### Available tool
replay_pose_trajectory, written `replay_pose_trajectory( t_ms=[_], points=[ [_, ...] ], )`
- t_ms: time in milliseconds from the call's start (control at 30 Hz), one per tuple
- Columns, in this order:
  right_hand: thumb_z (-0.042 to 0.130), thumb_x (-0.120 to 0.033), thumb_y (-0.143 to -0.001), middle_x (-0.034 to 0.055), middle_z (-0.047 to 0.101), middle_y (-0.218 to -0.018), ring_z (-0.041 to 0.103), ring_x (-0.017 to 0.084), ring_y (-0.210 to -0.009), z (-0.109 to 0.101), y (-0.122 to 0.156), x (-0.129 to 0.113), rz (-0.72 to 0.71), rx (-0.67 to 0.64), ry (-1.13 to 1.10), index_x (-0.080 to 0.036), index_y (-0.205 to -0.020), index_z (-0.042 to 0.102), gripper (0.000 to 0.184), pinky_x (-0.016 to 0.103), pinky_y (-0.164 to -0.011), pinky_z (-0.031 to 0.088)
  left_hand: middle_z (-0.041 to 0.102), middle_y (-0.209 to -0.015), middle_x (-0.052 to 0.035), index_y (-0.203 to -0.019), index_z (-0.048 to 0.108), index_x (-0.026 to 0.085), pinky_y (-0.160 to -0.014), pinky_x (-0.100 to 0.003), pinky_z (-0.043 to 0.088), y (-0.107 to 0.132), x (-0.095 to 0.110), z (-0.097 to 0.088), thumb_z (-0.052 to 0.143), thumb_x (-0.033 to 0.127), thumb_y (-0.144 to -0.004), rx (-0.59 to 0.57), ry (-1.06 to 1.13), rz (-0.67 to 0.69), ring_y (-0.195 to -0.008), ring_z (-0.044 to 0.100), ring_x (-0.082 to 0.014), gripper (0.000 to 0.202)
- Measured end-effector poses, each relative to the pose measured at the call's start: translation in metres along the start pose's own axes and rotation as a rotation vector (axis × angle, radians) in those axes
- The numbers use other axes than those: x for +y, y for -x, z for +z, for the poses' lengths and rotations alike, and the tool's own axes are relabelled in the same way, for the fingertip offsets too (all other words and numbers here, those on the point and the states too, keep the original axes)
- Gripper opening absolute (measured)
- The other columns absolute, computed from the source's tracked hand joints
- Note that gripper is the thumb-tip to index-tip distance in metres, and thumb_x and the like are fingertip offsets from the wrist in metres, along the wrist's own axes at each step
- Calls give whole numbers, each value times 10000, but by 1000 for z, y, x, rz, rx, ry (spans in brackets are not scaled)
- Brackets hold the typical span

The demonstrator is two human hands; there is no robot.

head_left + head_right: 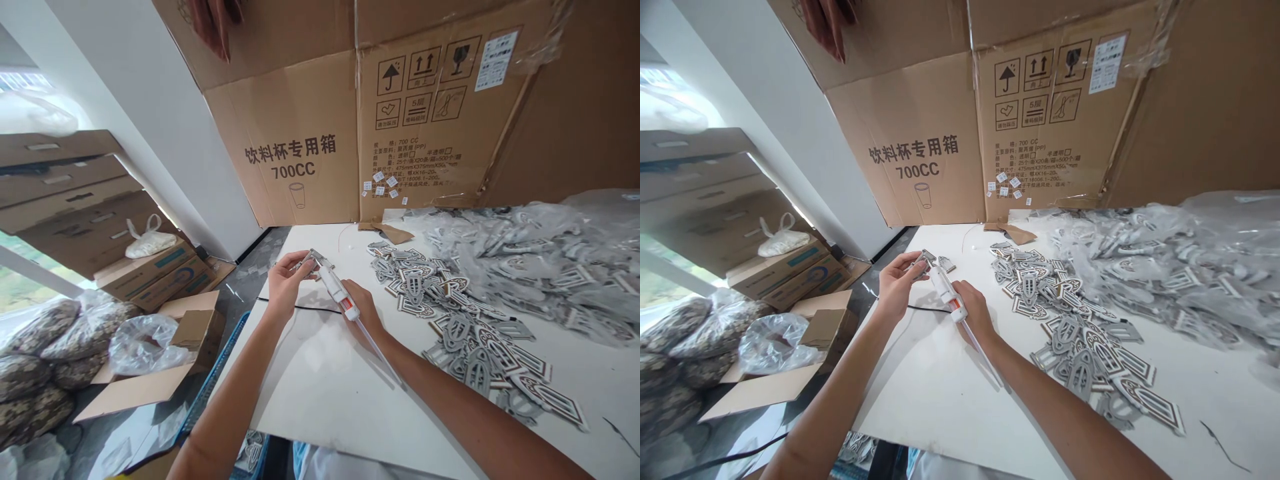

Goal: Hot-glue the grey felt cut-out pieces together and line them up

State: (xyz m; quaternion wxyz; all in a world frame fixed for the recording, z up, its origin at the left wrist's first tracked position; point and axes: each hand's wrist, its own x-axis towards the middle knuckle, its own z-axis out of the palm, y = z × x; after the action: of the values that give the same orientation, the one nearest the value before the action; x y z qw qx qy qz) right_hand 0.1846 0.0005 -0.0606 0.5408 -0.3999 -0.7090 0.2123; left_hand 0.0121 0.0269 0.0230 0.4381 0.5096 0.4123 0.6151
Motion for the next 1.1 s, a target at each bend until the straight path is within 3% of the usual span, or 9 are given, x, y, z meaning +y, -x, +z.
replay_pose_trajectory(
  t_ms=[300, 600, 1100],
  points=[
    [515, -155, -878, -29, 461, -761, 462, 156, -649, 3, 1, 3, 5, 24, 47, -246, -741, 393, 205, 287, -606, 307, 795, -960, -70, -1012, 800, 194, -684, -307, 635, 1, 2, 1, 913, 381, -752, -8, 2, 4, -809, 764, -203, 340],
    [497, -98, -787, -28, 472, -781, 476, 152, -663, 1, 1, 1, 24, 12, 42, -247, -727, 395, 190, 277, -607, 309, 805, -986, -82, -1007, 794, 195, -683, -336, 637, 2, 2, 3, 910, 416, -742, 7, -26, 15, -819, 767, -223, 364],
    [505, -145, -858, -24, 475, -771, 487, 159, -665, 0, 1, -3, 35, 18, 47, -242, -747, 420, 170, 284, -624, 314, 799, -974, -78, -1018, 783, 190, -685, -314, 620, -1, 2, 1, 923, 413, -733, 9, 10, 2, -819, 769, -214, 388]
  ],
)
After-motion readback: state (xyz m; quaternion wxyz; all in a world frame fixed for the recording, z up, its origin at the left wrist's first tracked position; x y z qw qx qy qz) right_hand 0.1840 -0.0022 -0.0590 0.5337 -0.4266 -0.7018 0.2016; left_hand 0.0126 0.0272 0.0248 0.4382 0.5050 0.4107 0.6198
